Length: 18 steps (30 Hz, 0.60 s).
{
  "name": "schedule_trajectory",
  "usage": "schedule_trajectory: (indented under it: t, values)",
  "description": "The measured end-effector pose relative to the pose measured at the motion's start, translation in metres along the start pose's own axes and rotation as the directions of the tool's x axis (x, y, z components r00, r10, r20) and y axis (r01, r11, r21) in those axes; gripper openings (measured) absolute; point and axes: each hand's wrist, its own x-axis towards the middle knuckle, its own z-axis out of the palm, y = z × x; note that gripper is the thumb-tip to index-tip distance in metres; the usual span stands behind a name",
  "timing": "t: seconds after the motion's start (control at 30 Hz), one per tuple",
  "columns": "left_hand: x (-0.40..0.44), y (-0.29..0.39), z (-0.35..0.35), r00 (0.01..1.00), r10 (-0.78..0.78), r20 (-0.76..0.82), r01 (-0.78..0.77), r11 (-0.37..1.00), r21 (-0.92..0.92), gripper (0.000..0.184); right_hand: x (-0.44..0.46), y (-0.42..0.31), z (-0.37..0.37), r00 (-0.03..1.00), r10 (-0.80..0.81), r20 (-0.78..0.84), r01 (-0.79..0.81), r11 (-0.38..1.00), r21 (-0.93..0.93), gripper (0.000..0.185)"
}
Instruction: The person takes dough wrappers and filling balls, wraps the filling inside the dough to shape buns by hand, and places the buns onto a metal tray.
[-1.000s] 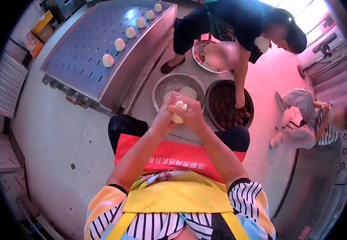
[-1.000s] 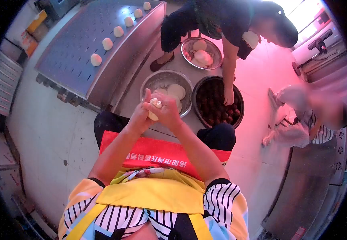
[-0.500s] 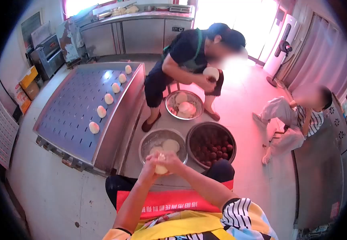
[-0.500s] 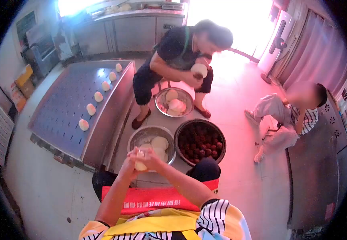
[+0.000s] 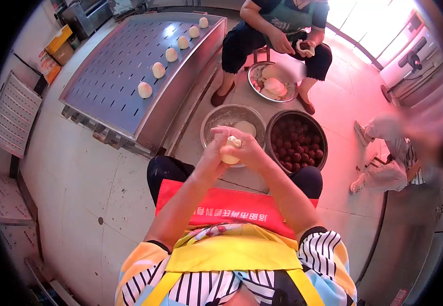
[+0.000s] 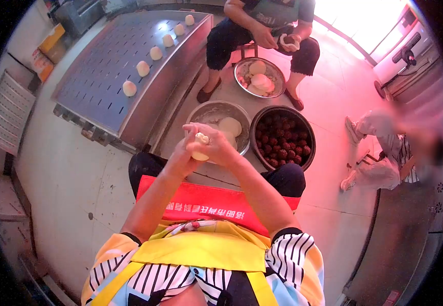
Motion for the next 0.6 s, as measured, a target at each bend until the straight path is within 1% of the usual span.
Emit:
schedule_trajectory:
  t: [0.07, 0.1, 0.17, 0.2, 0.23, 0.27, 0.33, 0.37, 0.43, 0.47, 0.53, 0.57, 0.6]
  values:
    - [0.01, -0.005, -0.014, 0.989, 0.05, 0.138, -0.055, 0.998, 0.032, 0.047, -0.002, -0.005, -0.002, 0.992, 0.091, 0.083, -0.099, 0.99, 0.099, 0.028]
    - [0.012, -0.007, -0.019, 0.976, 0.073, 0.207, -0.083, 0.996, 0.044, 0.047, -0.004, 0.003, -0.004, 0.994, 0.104, 0.043, -0.106, 0.994, 0.025, 0.029]
    - [0.007, -0.019, -0.005, 0.982, 0.184, 0.036, -0.182, 0.982, -0.055, 0.045, 0.0, 0.023, -0.009, 0.994, 0.105, -0.027, -0.107, 0.986, -0.131, 0.031]
    - [0.006, -0.023, 0.004, 0.971, 0.232, -0.055, -0.236, 0.967, -0.1, 0.044, 0.002, 0.019, -0.007, 0.991, 0.126, -0.051, -0.13, 0.989, -0.076, 0.031]
    - [0.004, -0.023, 0.012, 0.97, 0.218, -0.11, -0.233, 0.961, -0.147, 0.044, 0.001, 0.014, -0.004, 0.985, 0.153, -0.075, -0.155, 0.988, -0.017, 0.03]
    - [0.004, -0.019, 0.006, 0.986, 0.161, -0.034, -0.164, 0.98, -0.109, 0.044, 0.001, 0.01, -0.001, 0.979, 0.18, -0.098, -0.177, 0.983, 0.041, 0.03]
    - [0.008, -0.005, -0.006, 0.993, 0.042, 0.11, -0.04, 0.999, -0.021, 0.045, 0.005, 0.001, -0.01, 0.991, 0.124, 0.04, -0.126, 0.99, 0.068, 0.029]
    - [0.009, -0.006, -0.007, 0.996, 0.054, 0.072, -0.054, 0.999, 0.0, 0.044, 0.005, -0.001, -0.013, 0.99, 0.098, 0.106, -0.107, 0.991, 0.086, 0.029]
    - [0.006, -0.007, 0.005, 0.998, 0.069, -0.007, -0.069, 0.997, 0.044, 0.044, 0.001, 0.012, -0.015, 0.978, 0.207, 0.034, -0.209, 0.977, 0.041, 0.029]
    - [0.005, -0.011, 0.008, 0.994, 0.098, -0.037, -0.098, 0.995, 0.002, 0.043, 0.002, 0.018, -0.015, 0.967, 0.255, -0.004, -0.255, 0.967, 0.02, 0.029]
    - [0.003, -0.019, 0.008, 0.983, 0.156, -0.098, -0.164, 0.983, -0.077, 0.042, 0.004, 0.017, -0.011, 0.984, 0.177, -0.022, -0.178, 0.984, -0.029, 0.029]
    - [0.004, -0.015, 0.001, 0.997, 0.082, 0.0, -0.081, 0.995, -0.054, 0.041, 0.001, 0.016, -0.008, 0.989, 0.147, -0.035, -0.148, 0.988, -0.05, 0.029]
    - [0.009, -0.007, -0.011, 0.995, 0.005, 0.096, -0.003, 1.0, -0.025, 0.041, 0.0, 0.009, -0.007, 0.988, 0.154, -0.014, -0.154, 0.988, -0.009, 0.029]
